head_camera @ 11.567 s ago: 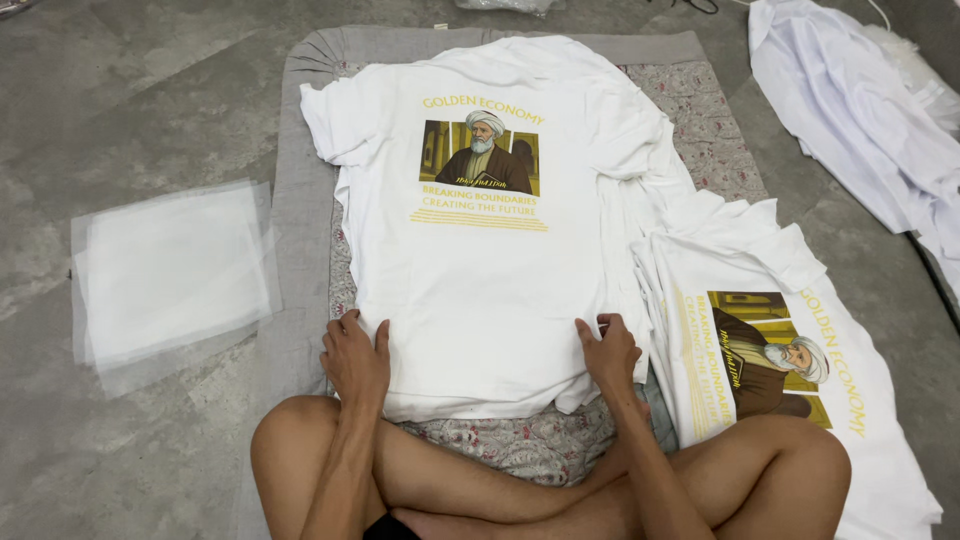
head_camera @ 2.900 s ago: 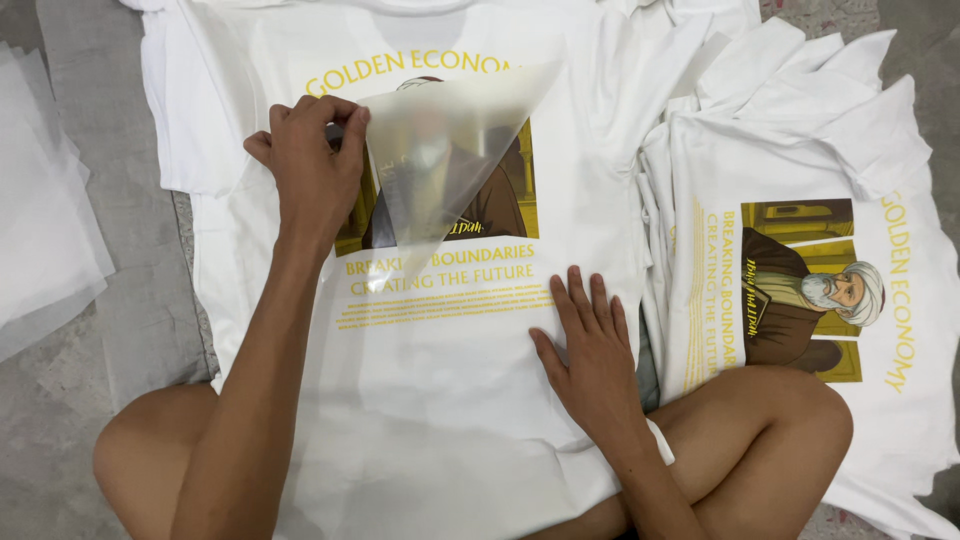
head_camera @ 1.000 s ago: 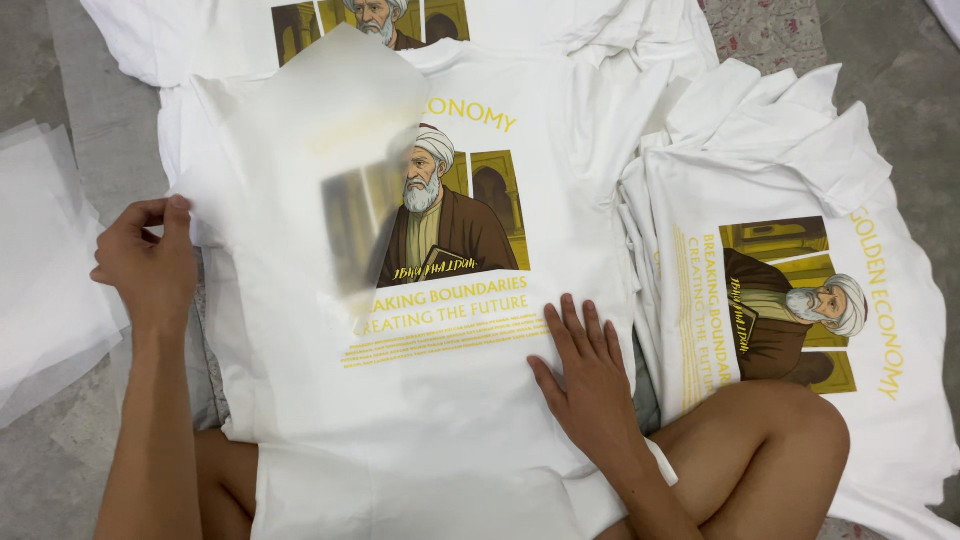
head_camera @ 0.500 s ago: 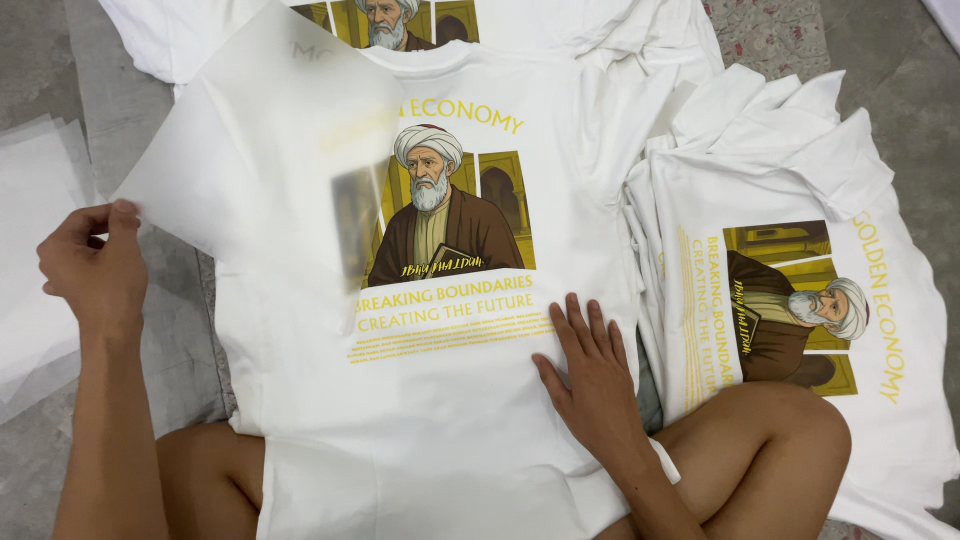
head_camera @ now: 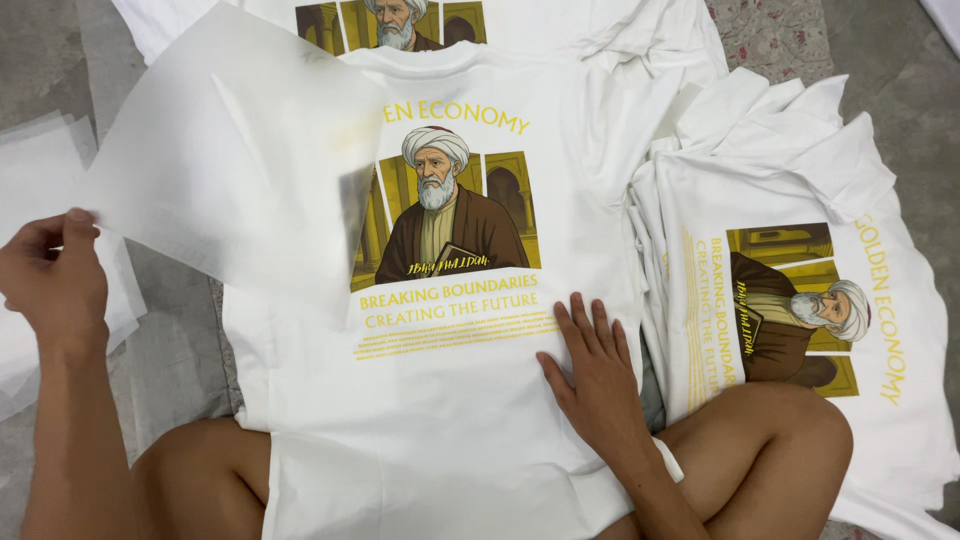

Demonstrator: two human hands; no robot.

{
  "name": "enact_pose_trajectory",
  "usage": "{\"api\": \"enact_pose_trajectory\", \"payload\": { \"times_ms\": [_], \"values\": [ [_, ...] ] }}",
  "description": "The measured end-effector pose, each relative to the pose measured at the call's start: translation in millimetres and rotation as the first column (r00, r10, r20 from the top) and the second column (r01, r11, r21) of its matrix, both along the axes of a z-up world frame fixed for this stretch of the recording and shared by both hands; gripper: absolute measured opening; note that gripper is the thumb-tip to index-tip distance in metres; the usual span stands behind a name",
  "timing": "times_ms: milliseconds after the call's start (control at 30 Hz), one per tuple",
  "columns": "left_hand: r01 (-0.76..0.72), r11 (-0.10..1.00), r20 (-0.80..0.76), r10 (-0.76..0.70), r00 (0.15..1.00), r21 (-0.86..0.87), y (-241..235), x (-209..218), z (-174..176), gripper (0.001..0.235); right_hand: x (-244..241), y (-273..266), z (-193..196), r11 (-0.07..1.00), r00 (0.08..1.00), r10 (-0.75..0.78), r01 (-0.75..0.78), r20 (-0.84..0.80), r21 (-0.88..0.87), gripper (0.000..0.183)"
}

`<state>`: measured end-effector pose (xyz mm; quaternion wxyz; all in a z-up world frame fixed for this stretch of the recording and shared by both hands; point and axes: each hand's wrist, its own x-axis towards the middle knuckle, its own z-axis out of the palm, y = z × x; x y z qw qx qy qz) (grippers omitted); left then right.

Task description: The person sits on a mat and peels the clear transfer paper backing off of printed designs on white t-shirts. They handle the shirts one at a time, smooth the design, peel the backing, and place the finished shirts into a stack.

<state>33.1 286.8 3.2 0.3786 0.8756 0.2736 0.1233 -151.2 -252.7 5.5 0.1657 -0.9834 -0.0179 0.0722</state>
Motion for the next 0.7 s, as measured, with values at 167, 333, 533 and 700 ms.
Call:
{"api": "enact_pose_trajectory", "payload": {
  "times_ms": [167, 333, 533, 700],
  "values": [
    [-0.026, 0.997, 0.038, 0.029, 0.999, -0.077, 19.6, -4.0, -6.3, 0.011, -1.1, -0.6, -0.9, 1.000, 1.000, 0.001, -0.001, 0.002, -0.001, 0.068],
    [0.017, 0.996, 0.037, -0.014, 0.999, -0.086, 34.5, -11.1, -4.5, 0.014, 0.6, 0.0, 3.6, 1.000, 0.999, -0.003, 0.004, -0.042, 0.013, 0.068],
    [-0.103, 0.994, -0.029, 0.102, 0.994, -0.047, 59.0, -12.6, -9.2, 0.017, -1.5, -3.0, -5.0, 1.000, 1.000, 0.012, -0.012, 0.012, 0.001, 0.068],
    [-0.006, 0.995, 0.016, 0.007, 1.000, -0.099, 113.5, -19.3, -40.0, 0.023, 0.0, -1.9, -0.6, 1.000, 1.000, -0.002, 0.003, -0.014, 0.028, 0.068]
  ]
}}
